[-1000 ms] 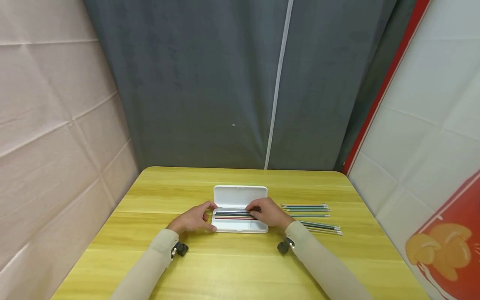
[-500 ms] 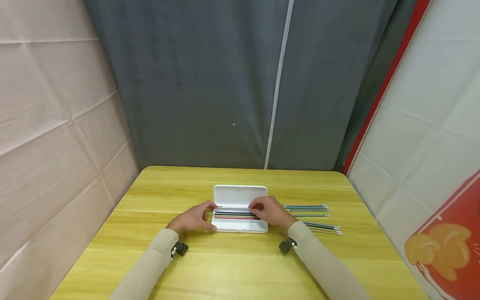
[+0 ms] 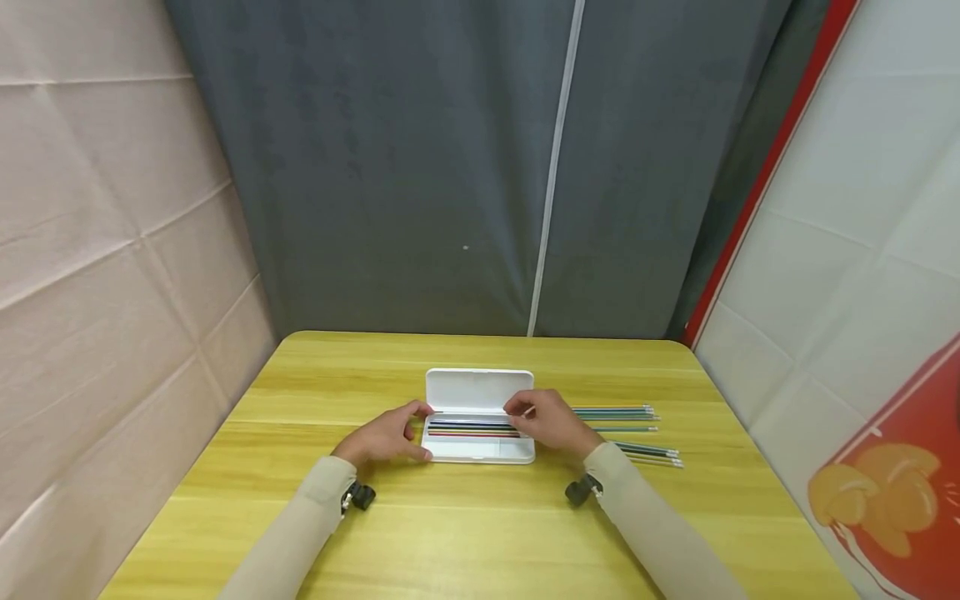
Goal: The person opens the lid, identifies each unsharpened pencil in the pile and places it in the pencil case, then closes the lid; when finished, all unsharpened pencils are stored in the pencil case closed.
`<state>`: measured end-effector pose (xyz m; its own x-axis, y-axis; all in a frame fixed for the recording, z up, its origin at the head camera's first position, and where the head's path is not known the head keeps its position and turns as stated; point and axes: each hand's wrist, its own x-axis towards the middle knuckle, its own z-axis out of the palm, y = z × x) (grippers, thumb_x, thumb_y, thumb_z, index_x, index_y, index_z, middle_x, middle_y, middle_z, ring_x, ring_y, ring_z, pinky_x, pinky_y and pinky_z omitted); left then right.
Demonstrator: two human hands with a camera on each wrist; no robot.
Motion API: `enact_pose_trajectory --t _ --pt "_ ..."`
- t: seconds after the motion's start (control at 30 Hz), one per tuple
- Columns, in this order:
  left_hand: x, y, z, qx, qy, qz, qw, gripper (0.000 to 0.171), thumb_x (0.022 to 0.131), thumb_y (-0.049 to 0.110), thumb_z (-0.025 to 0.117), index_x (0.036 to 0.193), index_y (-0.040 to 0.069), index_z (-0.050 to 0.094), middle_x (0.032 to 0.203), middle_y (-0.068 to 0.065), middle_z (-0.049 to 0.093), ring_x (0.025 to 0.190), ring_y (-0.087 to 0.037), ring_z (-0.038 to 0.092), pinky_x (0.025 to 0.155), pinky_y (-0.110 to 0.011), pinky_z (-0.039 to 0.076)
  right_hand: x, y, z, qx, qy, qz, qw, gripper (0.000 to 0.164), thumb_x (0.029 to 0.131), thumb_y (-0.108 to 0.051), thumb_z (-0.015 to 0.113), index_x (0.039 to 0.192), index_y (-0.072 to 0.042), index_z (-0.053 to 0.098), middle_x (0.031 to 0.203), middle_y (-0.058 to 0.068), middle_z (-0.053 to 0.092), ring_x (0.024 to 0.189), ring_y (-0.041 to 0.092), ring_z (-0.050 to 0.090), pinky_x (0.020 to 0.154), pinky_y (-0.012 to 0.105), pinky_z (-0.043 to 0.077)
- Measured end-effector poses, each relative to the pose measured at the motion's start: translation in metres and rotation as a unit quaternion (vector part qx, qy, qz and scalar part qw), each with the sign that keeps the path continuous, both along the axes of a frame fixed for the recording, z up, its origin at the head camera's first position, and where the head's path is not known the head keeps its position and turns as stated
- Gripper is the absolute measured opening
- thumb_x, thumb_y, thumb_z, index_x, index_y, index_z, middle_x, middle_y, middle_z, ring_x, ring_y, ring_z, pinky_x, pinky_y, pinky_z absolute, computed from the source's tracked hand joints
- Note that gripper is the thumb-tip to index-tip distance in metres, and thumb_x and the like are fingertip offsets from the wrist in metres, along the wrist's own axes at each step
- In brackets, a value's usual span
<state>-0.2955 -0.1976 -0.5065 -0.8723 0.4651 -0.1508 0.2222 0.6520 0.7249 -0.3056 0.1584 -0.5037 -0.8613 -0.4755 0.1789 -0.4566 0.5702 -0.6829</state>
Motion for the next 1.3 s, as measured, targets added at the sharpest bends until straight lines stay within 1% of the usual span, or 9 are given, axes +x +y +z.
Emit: enact_pose_trajectory --t 0.3,0.63,0.77,0.87,1.1,1.3 --pt "-0.001 0.000 0.000 0.005 0.002 0.000 1.0000 0.075 0.079 0.034 0.095 0.141 0.018 0.056 0.120 -0.005 0.058 0.090 -0.022 0.051 0.076 -0.037 0.041 0.008 0.013 0.006 -0.009 -0.001 -0.008 1.000 0.015 0.098 -0.018 0.076 0.112 -0.014 0.076 0.103 -0.007 0.073 0.096 0.011 0.067 0.083 0.027 0.058" --pt "-0.002 0.001 -0.001 0.000 0.002 0.004 1.0000 0.073 0.079 0.036 0.094 0.140 0.022 0.056 0.122 -0.003 0.059 0.092 -0.020 0.052 0.077 -0.034 0.042 0.014 0.034 0.006 -0.001 0.018 -0.015 1.000 0.013 0.101 -0.019 0.073 0.114 -0.015 0.075 0.100 -0.009 0.072 0.093 0.008 0.066 0.079 0.026 0.057" --pt "-0.002 0.001 -0.002 0.004 0.002 0.003 1.0000 0.073 0.079 0.035 0.095 0.140 0.020 0.056 0.123 -0.003 0.059 0.092 -0.021 0.051 0.077 -0.036 0.042 0.017 0.045 0.007 0.003 0.021 -0.017 1.000 0.015 0.100 -0.017 0.073 0.114 -0.011 0.075 0.100 -0.007 0.073 0.093 0.009 0.067 0.077 0.026 0.057" --pt "-0.003 0.001 -0.002 0.005 0.004 0.001 1.0000 0.073 0.079 0.033 0.095 0.140 0.019 0.056 0.124 -0.004 0.059 0.092 -0.021 0.051 0.076 -0.036 0.041 0.020 0.052 0.008 0.010 0.019 -0.023 0.999 0.018 0.101 -0.017 0.072 0.116 -0.008 0.075 0.101 -0.006 0.074 0.094 0.010 0.067 0.077 0.026 0.056" --pt "-0.003 0.001 -0.001 0.006 0.001 0.001 1.0000 0.073 0.080 0.033 0.094 0.140 0.019 0.056 0.125 -0.004 0.059 0.092 -0.020 0.051 0.076 -0.034 0.042 0.024 0.070 0.006 0.022 0.013 -0.038 0.999 0.019 0.102 -0.017 0.071 0.118 -0.009 0.074 0.103 -0.007 0.074 0.096 0.010 0.067 0.079 0.027 0.056" --pt "-0.003 0.001 -0.001 0.003 -0.002 -0.001 1.0000 0.074 0.080 0.035 0.094 0.141 0.020 0.055 0.124 -0.005 0.059 0.091 -0.020 0.051 0.075 -0.033 0.042 0.027 0.083 0.002 0.021 0.003 -0.053 0.998 0.019 0.102 -0.018 0.071 0.119 -0.010 0.074 0.104 -0.005 0.074 0.095 0.009 0.066 0.080 0.027 0.055"
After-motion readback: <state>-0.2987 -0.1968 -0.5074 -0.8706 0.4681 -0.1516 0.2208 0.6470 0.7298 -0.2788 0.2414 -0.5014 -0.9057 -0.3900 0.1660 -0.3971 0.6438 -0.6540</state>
